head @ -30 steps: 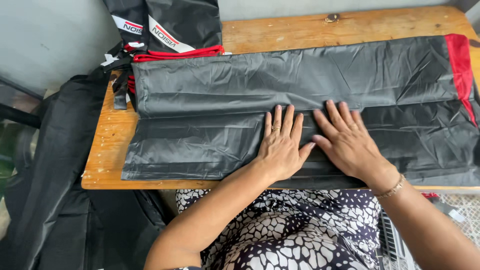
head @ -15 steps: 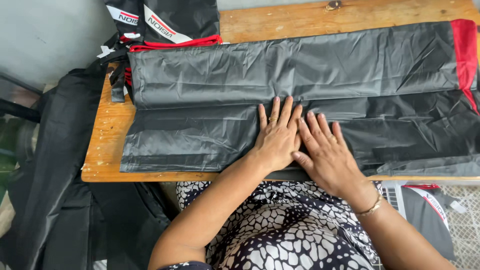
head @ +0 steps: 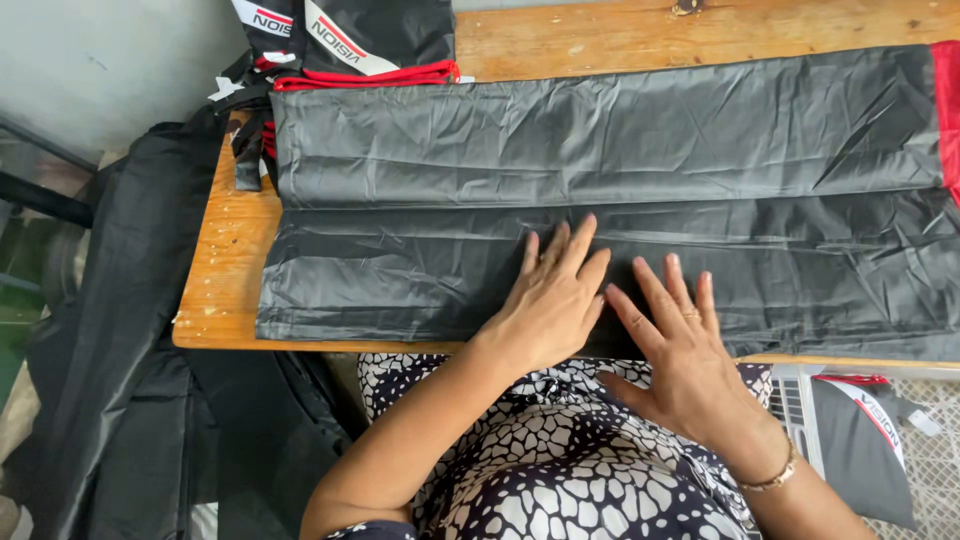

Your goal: The person uses a feather duster to wipe a black fabric item on a wooden table. They repeatedly fold the fabric, smooth it with their hands, and continue dusting the surface.

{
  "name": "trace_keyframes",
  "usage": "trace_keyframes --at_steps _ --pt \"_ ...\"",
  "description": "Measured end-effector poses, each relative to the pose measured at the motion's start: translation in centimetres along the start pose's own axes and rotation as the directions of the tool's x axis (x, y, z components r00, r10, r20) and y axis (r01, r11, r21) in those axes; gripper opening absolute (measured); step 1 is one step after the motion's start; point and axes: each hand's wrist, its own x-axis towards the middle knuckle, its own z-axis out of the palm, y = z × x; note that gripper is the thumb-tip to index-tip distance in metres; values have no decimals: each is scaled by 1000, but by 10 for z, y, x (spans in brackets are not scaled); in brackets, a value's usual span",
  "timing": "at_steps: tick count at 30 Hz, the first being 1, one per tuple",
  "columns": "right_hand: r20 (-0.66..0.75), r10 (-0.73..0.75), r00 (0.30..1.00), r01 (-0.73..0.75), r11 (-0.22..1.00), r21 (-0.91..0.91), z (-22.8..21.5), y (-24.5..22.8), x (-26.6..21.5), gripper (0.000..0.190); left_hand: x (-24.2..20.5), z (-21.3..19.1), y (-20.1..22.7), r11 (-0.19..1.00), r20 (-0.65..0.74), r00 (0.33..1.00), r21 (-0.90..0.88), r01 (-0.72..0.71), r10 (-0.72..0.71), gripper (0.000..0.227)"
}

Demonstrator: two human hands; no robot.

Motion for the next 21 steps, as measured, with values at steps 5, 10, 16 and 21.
trace_keyframes --at_steps 5,10,16,21 --pt "21 45 999 -44 998 -53 -2 32 -17 88 -24 -19 -6 997 114 993 -74 -23 31 72" --pt "70 28 997 -26 999 -30 -3 51 -20 87 -21 -23 2 998 251 968 -67 6 12 103" --pt "80 49 996 -58 991 120 -6 64 -14 62 -22 -21 4 999 289 957 -34 24 -14 93" --pt "-24 54 998 -55 998 -14 -5 49 -14 59 -26 -24 -1 999 229 973 -33 5 2 76"
